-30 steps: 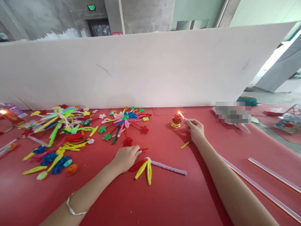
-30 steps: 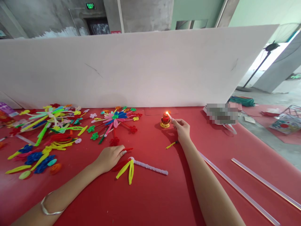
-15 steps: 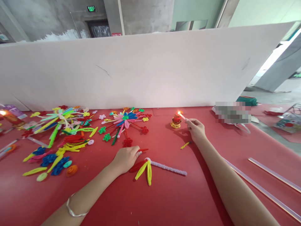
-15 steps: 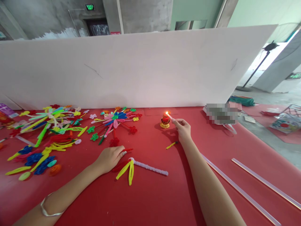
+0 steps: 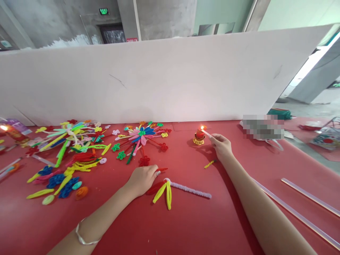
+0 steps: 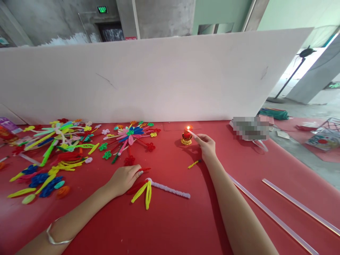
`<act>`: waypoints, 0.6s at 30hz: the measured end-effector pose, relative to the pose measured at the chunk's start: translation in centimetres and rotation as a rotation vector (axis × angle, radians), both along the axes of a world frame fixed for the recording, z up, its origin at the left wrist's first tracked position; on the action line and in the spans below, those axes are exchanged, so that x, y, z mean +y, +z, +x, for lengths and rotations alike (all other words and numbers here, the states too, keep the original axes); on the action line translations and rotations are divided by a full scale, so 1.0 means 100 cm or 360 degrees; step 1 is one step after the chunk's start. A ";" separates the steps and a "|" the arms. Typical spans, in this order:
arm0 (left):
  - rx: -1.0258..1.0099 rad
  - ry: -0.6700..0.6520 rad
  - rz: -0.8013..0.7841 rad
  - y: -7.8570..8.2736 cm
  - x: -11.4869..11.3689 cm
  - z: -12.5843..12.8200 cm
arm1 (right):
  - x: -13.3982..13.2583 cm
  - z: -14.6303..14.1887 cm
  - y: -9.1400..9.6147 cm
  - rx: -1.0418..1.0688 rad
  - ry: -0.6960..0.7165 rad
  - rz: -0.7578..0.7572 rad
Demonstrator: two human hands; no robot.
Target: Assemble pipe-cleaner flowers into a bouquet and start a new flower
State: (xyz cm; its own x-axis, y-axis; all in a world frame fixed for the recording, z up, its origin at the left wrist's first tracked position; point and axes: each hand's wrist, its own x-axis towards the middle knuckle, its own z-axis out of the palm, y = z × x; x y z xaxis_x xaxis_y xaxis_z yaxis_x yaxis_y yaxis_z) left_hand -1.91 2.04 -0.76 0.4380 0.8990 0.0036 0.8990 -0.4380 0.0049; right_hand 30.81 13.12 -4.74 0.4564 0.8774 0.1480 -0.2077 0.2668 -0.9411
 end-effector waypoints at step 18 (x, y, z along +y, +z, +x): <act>-0.0034 0.0013 -0.0065 0.001 0.001 -0.002 | -0.004 -0.007 0.003 -0.0032 -0.0031 -0.0020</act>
State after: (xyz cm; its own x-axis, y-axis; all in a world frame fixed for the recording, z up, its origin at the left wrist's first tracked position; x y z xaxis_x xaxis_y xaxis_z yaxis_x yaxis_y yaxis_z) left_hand -2.11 2.13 -0.70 0.4306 0.9022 -0.0243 0.9021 -0.4294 0.0417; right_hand 30.12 12.71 -4.44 0.4703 0.8703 0.1463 -0.1835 0.2586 -0.9484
